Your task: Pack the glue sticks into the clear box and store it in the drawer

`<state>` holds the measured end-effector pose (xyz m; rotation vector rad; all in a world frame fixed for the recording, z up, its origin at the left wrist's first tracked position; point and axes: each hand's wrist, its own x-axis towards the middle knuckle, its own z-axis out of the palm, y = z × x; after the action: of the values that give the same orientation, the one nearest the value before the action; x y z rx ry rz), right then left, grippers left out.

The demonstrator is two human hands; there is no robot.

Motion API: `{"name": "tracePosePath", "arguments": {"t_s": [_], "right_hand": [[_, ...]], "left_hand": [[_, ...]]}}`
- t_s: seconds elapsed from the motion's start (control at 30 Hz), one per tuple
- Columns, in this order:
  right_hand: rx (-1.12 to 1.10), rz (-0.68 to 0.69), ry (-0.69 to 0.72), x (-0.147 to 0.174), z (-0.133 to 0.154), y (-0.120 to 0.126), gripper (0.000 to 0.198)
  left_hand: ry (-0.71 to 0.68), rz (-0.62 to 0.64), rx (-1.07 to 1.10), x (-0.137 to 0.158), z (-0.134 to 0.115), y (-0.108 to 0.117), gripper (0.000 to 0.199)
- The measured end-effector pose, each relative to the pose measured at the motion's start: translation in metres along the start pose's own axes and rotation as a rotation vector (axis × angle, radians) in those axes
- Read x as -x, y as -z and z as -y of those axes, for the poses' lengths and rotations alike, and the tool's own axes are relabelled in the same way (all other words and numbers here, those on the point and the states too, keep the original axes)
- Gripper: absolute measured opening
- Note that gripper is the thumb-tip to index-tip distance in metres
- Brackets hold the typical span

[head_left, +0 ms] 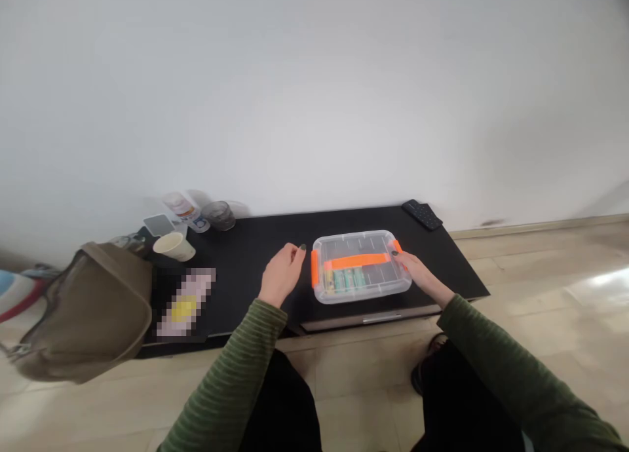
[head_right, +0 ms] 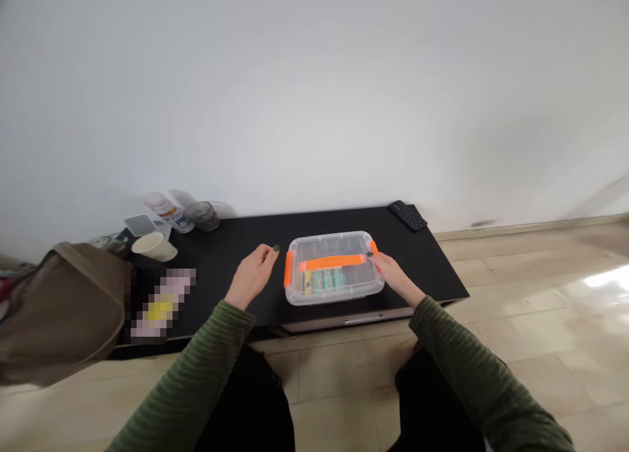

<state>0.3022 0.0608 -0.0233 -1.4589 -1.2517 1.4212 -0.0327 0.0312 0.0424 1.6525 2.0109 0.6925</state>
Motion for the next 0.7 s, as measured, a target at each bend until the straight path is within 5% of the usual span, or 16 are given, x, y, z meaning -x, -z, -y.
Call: {"name": "tracePosePath", "arguments": {"t_s": [0.17,0.37,0.57,0.7], "right_hand": [[0.233,-0.006,0.074,-0.012,0.004,0.006,0.040],[0.236,0.065,0.161,-0.024,0.003,0.006,0.040],[0.142,0.029,-0.018,-0.036,-0.013,0.007,0.045],[0.203,0.045,0.067,-0.046,-0.011,0.016,0.038]], "left_hand": [[0.008,0.169,-0.140,-0.001,-0.002,-0.023,0.057],[-0.047,0.199,-0.132,-0.002,-0.007,-0.031,0.054],[-0.086,0.171,0.018,-0.016,0.007,-0.029,0.054],[-0.085,0.137,0.076,-0.015,0.010,-0.029,0.054]]}}
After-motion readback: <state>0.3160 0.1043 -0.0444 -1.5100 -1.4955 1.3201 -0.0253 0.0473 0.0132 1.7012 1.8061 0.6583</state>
